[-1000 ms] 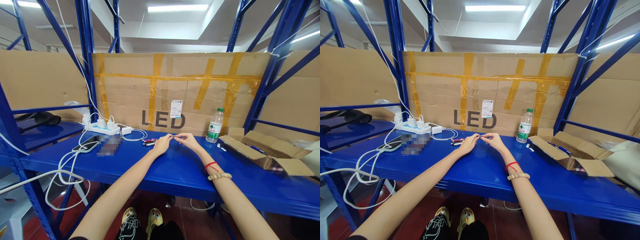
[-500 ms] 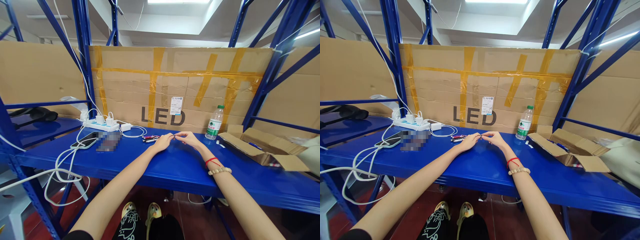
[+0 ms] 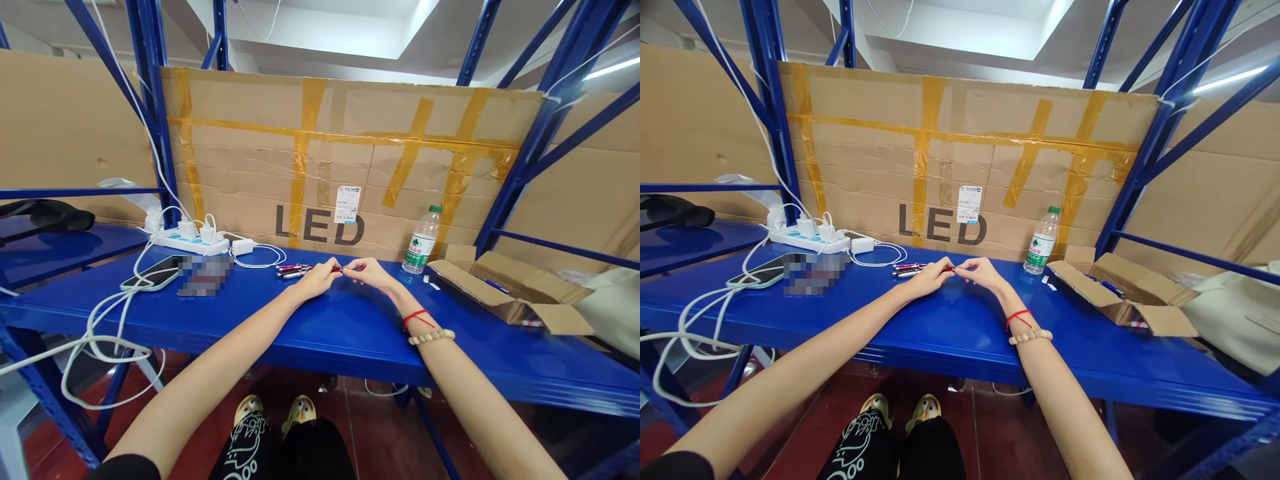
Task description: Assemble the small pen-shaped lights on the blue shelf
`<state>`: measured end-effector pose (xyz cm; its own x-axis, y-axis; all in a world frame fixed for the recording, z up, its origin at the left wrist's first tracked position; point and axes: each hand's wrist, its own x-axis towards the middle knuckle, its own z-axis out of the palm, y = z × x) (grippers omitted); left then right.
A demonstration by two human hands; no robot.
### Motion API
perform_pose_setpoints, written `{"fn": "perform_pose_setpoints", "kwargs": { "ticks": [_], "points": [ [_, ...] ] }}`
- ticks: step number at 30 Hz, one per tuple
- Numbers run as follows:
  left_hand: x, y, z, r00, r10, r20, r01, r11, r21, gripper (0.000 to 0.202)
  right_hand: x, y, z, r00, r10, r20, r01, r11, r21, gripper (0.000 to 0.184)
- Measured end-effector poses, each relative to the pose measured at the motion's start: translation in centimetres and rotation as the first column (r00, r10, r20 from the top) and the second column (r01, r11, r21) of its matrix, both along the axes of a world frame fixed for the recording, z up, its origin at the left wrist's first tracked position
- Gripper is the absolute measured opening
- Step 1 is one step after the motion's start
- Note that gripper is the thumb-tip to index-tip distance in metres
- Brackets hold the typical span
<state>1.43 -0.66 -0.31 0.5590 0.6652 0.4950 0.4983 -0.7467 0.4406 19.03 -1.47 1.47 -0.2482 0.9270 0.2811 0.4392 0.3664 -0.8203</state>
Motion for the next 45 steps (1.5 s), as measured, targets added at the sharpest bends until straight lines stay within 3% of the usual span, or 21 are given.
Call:
{"fn": "perform_pose_setpoints", "kwargs": {
  "ticks": [10, 15, 22, 28, 33, 36, 39, 41, 45],
  "points": [
    [0.3, -0.7, 0.6, 0.993, 0.114, 0.013, -0.115, 0.985, 0.132, 0.007, -0.6, -0.5, 0.7, 0.996, -0.057, -0.068, 0.054, 0.998, -0.045, 0.04],
    [0.1, -0.5, 0.6, 0.992, 0.125, -0.03, -0.118, 0.98, 0.159, 0.008, -0.8, -0.8, 1.1, 0.995, -0.081, -0.06, 0.075, 0.992, -0.1, 0.039],
    [0.2, 0.1, 0.2, 0.991, 0.134, 0.002, -0.133, 0.983, 0.125, 0.016, -0.6, -0.7, 1.0, 0.988, -0.132, -0.083, 0.117, 0.979, -0.169, 0.035],
    [0.4, 0.3, 0.1, 0.997, 0.076, 0.022, -0.078, 0.992, 0.101, 0.024, -0.5, -0.1, 0.6, 0.99, -0.091, -0.107, 0.079, 0.991, -0.108, 0.037],
    [0.4, 0.5, 0.0, 0.98, 0.193, 0.054, -0.196, 0.979, 0.048, 0.025, 0.2, 0.4, 0.4, 0.973, -0.195, -0.124, 0.184, 0.978, -0.094, 0.033],
    [0.3, 0.7, -0.1, 0.959, 0.266, 0.1, -0.265, 0.964, -0.017, 0.025, 1.3, 0.9, 0.1, 0.91, -0.414, -0.013, 0.414, 0.91, 0.03, 0.026],
    [0.4, 0.8, -0.2, 0.93, 0.323, 0.178, -0.311, 0.946, -0.088, 0.023, 2.5, 1.4, -0.6, 0.768, -0.592, 0.246, 0.554, 0.806, 0.209, 0.023],
    [0.6, 1.0, -0.2, 0.907, 0.346, 0.239, -0.318, 0.936, -0.148, 0.021, 2.9, 1.6, -1.0, 0.687, -0.615, 0.387, 0.568, 0.787, 0.242, 0.028],
    [1.0, 1.1, -0.4, 0.871, 0.353, 0.341, -0.292, 0.931, -0.219, 0.014, 3.0, 1.5, -1.2, 0.589, -0.544, 0.598, 0.542, 0.815, 0.207, 0.023]
  ]
}}
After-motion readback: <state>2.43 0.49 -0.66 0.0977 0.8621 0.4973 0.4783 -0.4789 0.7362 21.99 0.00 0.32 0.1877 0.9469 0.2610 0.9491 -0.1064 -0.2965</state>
